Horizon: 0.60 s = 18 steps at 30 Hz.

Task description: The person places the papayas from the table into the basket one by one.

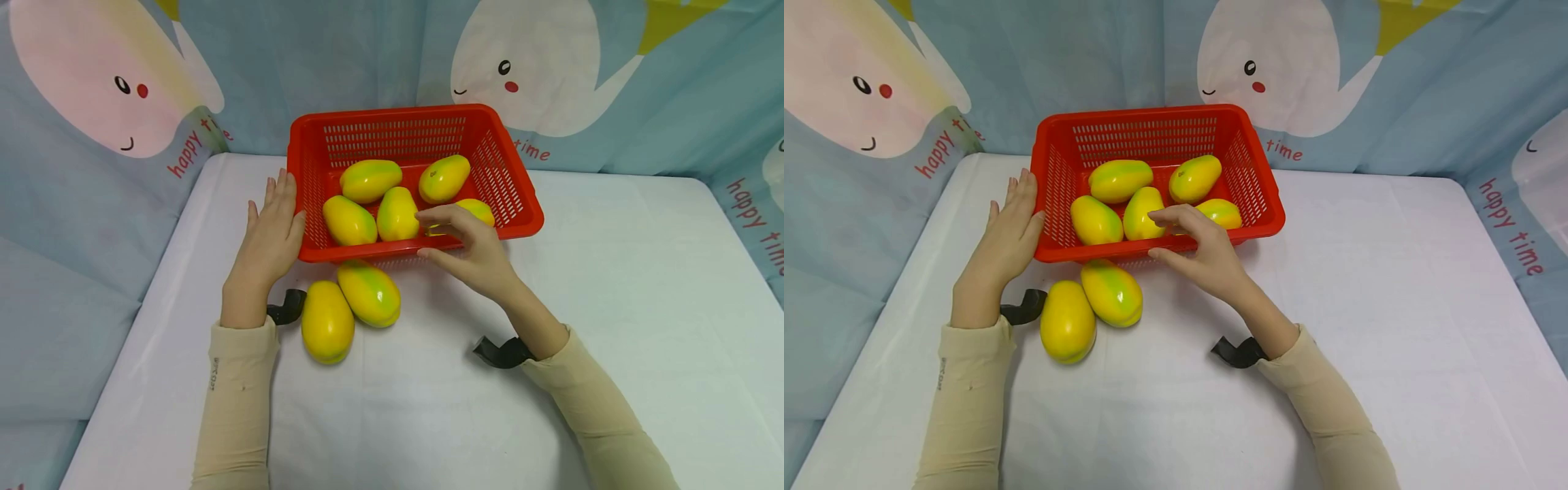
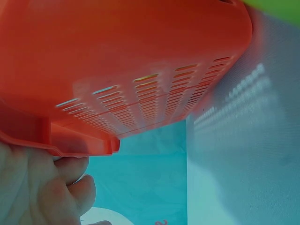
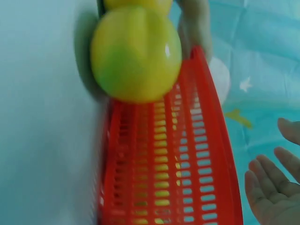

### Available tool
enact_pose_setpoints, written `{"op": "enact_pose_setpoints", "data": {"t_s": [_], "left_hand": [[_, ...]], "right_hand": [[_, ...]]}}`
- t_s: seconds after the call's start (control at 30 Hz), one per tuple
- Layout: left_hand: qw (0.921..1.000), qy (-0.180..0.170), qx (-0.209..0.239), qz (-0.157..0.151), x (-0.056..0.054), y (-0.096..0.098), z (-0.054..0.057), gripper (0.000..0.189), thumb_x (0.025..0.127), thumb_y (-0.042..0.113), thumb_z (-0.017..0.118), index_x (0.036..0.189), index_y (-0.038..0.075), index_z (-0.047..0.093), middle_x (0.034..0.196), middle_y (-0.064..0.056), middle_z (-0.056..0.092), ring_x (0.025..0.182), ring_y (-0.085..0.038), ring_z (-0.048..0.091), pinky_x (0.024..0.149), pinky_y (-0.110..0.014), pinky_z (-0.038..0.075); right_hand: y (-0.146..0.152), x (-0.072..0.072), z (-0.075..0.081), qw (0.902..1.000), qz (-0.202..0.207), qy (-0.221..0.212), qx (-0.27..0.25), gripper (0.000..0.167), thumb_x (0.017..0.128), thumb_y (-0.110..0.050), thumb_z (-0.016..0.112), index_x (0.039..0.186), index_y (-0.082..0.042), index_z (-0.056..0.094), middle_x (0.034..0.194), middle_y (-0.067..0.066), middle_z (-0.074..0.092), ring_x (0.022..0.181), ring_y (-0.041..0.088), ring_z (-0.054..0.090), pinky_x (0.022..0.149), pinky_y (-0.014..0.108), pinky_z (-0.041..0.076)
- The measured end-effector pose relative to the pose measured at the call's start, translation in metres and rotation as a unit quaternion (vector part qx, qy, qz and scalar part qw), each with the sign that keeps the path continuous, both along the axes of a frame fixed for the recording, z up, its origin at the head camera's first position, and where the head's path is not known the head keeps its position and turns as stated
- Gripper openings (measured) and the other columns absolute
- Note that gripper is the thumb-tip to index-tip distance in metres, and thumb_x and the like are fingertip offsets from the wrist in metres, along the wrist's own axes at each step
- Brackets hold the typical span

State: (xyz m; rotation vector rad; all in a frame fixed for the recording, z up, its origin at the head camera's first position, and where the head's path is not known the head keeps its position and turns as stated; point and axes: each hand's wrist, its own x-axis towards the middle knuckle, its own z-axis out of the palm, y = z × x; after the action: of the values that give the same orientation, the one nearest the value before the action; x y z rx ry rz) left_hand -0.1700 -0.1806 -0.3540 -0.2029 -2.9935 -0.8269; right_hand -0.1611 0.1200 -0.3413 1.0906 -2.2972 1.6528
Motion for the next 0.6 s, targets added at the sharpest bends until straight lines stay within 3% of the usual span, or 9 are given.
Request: {"op": "enact_pose_setpoints", "data": {"t_s": [0.2,0.37,0.6], "left_hand": [[1.0000,-0.004,-0.004,0.002,0.000,0.000,0.001,0.062,0.101,0.027,0.031,0.151,0.006,0.003,0.157,-0.007,-0.001,0.144,-0.023,-0.007,0.110,-0.055,-0.008],[1.0000,-0.005,-0.003,0.000,-0.001,0.000,0.000,0.061,0.101,0.028,0.030,0.152,0.006,0.003,0.158,-0.006,-0.001,0.144,-0.022,-0.007,0.110,-0.056,-0.007],[1.0000,-0.005,-0.001,0.001,-0.001,0.000,-0.001,0.061,0.101,0.028,0.030,0.152,0.007,0.003,0.158,-0.005,-0.001,0.144,-0.021,-0.007,0.110,-0.055,-0.008]], "right_hand": [[-0.005,0.011,-0.006,0.9989,0.023,0.040,0.011,0.044,0.071,0.011,0.075,0.113,0.004,0.062,0.111,0.013,0.064,0.108,0.020,0.056,0.094,0.033,0.045],[-0.007,0.015,-0.009,0.9976,0.048,0.023,0.045,0.045,0.073,0.005,0.076,0.115,0.001,0.063,0.112,0.009,0.064,0.104,0.019,0.056,0.093,0.032,0.045],[-0.007,0.016,-0.015,0.9939,0.071,-0.019,0.082,0.040,0.078,-0.003,0.075,0.116,0.000,0.062,0.113,0.006,0.064,0.106,0.017,0.056,0.090,0.041,0.047]]}}
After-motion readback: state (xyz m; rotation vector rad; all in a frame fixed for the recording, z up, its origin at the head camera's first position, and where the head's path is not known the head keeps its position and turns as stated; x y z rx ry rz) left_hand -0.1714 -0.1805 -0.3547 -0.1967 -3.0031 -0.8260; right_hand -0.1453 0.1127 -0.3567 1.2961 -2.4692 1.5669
